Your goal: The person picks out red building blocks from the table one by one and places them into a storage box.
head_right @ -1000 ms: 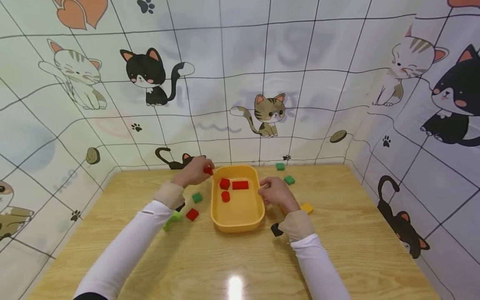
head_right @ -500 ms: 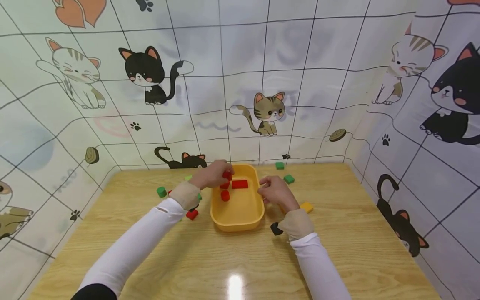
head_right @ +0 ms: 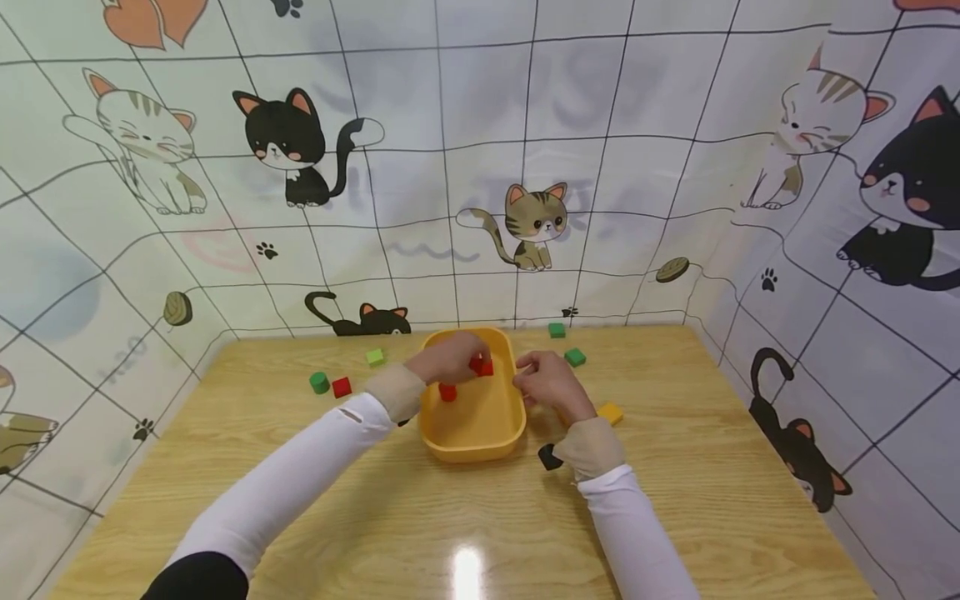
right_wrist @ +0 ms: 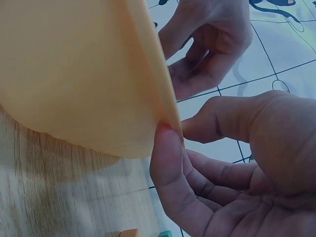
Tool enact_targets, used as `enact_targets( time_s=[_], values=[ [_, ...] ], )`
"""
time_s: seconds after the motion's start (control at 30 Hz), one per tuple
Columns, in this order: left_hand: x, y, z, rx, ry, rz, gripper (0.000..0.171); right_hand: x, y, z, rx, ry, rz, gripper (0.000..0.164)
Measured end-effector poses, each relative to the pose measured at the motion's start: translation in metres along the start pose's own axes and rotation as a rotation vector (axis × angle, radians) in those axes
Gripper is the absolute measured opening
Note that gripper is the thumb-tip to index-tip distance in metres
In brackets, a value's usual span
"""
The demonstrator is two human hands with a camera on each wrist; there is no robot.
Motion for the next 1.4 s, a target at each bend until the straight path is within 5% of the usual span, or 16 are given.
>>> enact_targets(
  time_s=[0.4, 0.6, 1.4],
  values=[
    [0.015, -0.007, 0.009, -0.062, -0.078, 0.040, 0.014, -0.002, 0.003, 0.001, 0.005, -0.015, -0.007, 0.045],
    [0.019, -0.014, 0.014, -0.037, -0.149, 0.074, 0.005, -0.002, 0.002, 0.002, 0.014, 0.004, -0.001, 0.043],
    [0.025, -0.028, 0.027, -0.116, -0.286, 0.021, 0.006, -0.005, 0.004, 0.001, 0.013, 0.017, 0.000, 0.044]
  ],
)
Point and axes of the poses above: each hand's wrist, its own y-axis away from the middle knuckle, its own z-axis out of the palm, x = y × z, the point moved 2 cm from there along -y, towards the middle knuckle, and after that the axes turned 10 degrees about -y, right-handed, at the moved point
